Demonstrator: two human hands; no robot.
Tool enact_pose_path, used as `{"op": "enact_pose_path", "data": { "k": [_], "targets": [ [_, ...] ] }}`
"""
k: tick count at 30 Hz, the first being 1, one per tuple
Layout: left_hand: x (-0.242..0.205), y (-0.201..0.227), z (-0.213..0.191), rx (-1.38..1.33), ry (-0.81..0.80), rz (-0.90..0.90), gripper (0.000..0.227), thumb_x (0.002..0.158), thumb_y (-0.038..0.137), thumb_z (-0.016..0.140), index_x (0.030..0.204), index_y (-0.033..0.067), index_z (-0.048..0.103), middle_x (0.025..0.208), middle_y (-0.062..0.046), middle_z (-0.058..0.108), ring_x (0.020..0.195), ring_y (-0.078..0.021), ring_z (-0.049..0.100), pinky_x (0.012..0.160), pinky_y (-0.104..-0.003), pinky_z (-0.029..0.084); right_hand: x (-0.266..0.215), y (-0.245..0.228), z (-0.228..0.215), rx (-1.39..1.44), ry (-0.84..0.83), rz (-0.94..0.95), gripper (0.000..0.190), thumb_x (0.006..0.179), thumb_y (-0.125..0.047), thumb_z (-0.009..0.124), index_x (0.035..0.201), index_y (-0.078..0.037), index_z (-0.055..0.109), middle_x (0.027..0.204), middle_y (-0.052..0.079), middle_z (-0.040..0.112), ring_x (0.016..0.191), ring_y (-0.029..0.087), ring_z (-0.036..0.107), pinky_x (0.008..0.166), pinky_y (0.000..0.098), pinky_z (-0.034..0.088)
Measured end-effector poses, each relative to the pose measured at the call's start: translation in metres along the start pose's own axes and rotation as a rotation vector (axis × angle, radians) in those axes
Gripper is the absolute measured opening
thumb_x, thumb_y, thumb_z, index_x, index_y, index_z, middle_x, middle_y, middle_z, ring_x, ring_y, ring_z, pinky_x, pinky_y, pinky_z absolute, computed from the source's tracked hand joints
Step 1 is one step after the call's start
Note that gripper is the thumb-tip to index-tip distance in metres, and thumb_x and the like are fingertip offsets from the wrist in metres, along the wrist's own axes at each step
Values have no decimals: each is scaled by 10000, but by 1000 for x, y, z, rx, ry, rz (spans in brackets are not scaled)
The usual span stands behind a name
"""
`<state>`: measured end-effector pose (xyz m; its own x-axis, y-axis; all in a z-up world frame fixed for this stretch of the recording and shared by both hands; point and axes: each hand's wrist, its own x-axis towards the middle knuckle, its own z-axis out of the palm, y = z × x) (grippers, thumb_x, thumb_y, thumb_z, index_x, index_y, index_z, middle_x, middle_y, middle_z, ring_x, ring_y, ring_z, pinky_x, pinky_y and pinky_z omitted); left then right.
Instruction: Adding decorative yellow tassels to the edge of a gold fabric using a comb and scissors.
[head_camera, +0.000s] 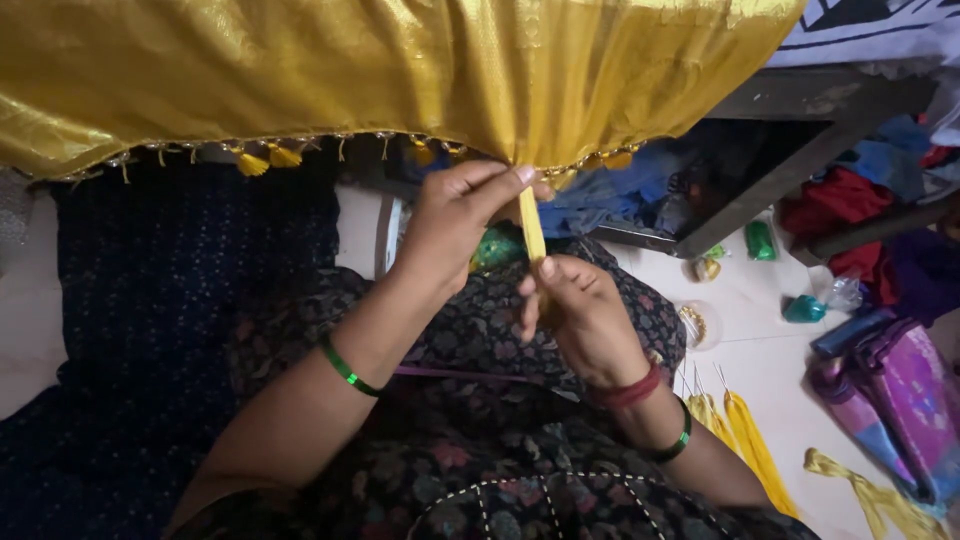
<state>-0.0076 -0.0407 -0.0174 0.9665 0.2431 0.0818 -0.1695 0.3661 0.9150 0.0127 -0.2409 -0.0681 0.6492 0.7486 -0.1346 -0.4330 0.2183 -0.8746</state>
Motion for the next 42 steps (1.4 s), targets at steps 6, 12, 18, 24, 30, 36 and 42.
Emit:
{"op": "enact_pose_path", "data": {
  "k": [6,12,18,24,30,36,42],
  "targets": [
    [-2,-7,-1,6,20,44,252,1004,170,665,1049,-62,752,976,-126,785,907,-159,739,852,-299,589,-11,-10,13,-61,-35,-49,410,1149,-324,567,1029,55,664,713,126,692,624,211,665,725,342,577],
    [-7,-29,-10,-7,36,86,219,1037,168,646,1121,-11,740,985,-38,716,916,-113,667,865,-275,560,-14,-26,13,-64,47,23,381,999,-335,523,1115,-17,696,729,80,721,595,183,688,617,316,566],
    [-19,-11,-13,543,17,457,203,1020,93,643,1171,-32,696,1042,-75,653,981,-141,688,857,-255,561,-19,17,-5,199,-91,138,334,1103,-303,527,984,-14,644,673,56,653,490,163,600,688,357,593],
    [-23,-7,2,905,141,670,144,1016,65,646,1127,8,718,1033,-110,731,950,-225,722,836,-303,556,-6,61,8,265,-112,318,307,1093,-312,496,924,-75,594,607,43,608,461,165,578,644,375,588],
    [-18,-15,0,315,51,171,235,1086,117,518,1178,14,707,1035,-91,792,990,-138,753,904,-276,576,-9,78,2,164,-15,361,511,991,-448,387,1134,-45,667,787,80,731,629,189,699,657,305,561],
    [-12,-26,-1,212,18,186,255,1088,116,510,1208,-27,683,1073,-105,778,1028,-149,747,930,-292,571,-28,135,-57,-262,93,65,296,1081,-209,523,1081,36,690,822,55,690,735,126,668,710,281,558],
    [-12,-30,0,74,40,60,245,1078,136,528,1167,-16,698,928,-63,732,823,-119,705,781,-269,596,-15,121,-43,-642,-22,106,243,1068,-218,526,968,-32,645,741,31,650,667,95,637,642,257,531]
  ]
}}
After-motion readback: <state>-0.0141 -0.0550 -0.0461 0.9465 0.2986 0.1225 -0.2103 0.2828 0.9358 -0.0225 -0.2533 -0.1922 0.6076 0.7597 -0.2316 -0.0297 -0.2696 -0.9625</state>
